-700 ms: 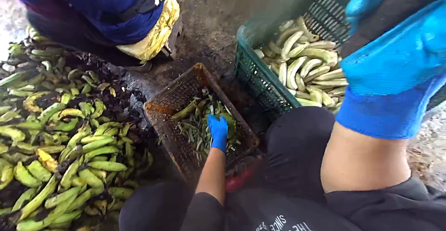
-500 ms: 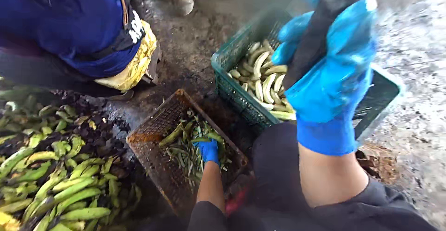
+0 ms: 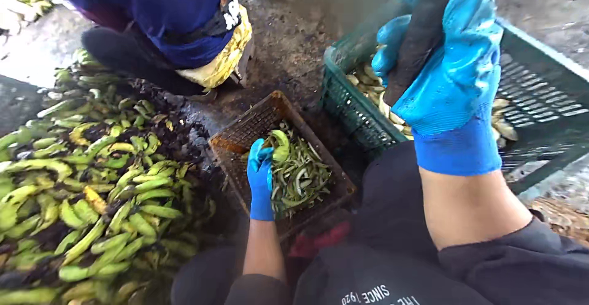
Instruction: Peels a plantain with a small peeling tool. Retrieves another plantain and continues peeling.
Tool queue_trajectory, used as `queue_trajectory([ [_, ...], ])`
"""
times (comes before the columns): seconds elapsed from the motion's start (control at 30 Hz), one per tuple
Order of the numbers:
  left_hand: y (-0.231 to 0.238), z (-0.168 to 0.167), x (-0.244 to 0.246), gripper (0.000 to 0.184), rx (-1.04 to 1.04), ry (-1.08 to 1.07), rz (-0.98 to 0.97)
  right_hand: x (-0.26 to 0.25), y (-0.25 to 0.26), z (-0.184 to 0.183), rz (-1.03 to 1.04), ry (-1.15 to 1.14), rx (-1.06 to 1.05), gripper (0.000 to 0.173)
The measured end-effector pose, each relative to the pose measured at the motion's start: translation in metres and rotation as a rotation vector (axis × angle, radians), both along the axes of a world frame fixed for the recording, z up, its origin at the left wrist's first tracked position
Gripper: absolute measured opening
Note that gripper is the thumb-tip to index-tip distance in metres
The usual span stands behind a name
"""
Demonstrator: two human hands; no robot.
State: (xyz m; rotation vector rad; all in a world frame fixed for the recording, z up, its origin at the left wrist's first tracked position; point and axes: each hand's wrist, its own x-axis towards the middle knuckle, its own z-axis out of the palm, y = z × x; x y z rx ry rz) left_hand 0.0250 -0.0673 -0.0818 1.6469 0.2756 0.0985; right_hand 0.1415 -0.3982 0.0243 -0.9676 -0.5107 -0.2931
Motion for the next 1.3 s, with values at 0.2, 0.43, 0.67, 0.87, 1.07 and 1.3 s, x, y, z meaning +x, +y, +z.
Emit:
queue_trajectory([
  [0.2, 0.019, -0.009, 0.021, 0.041, 0.170, 0.255, 0.001, -0.015, 0.031, -0.004, -0.038, -0.024, -0.028, 0.044],
  [0.43, 0.008, -0.019, 0.064, 0.044, 0.811, 0.522, -0.511, -0.082, 0.037, 0.084, -0.091, 0.214, -0.229, 0.043],
  [0.67, -0.059, -0.100, 0.092, 0.061, 1.204, 0.521, -0.977, -0.052, 0.024, 0.067, -0.088, 0.167, -0.239, 0.041],
  [0.87, -0.049, -0.097, 0.092, 0.058, 1.218, 0.472, -0.906, -0.049, 0.043, 0.081, -0.060, 0.283, -0.215, 0.036],
  [1.07, 0.016, -0.027, 0.071, 0.062, 0.144, 0.278, 0.077, -0.058, 0.058, 0.081, -0.014, 0.304, -0.198, 0.040],
  [1.3, 0.024, 0.108, 0.003, 0.039, -0.529, -0.059, 0.239, -0.121, 0.149, 0.017, 0.106, 0.535, -0.483, 0.044],
])
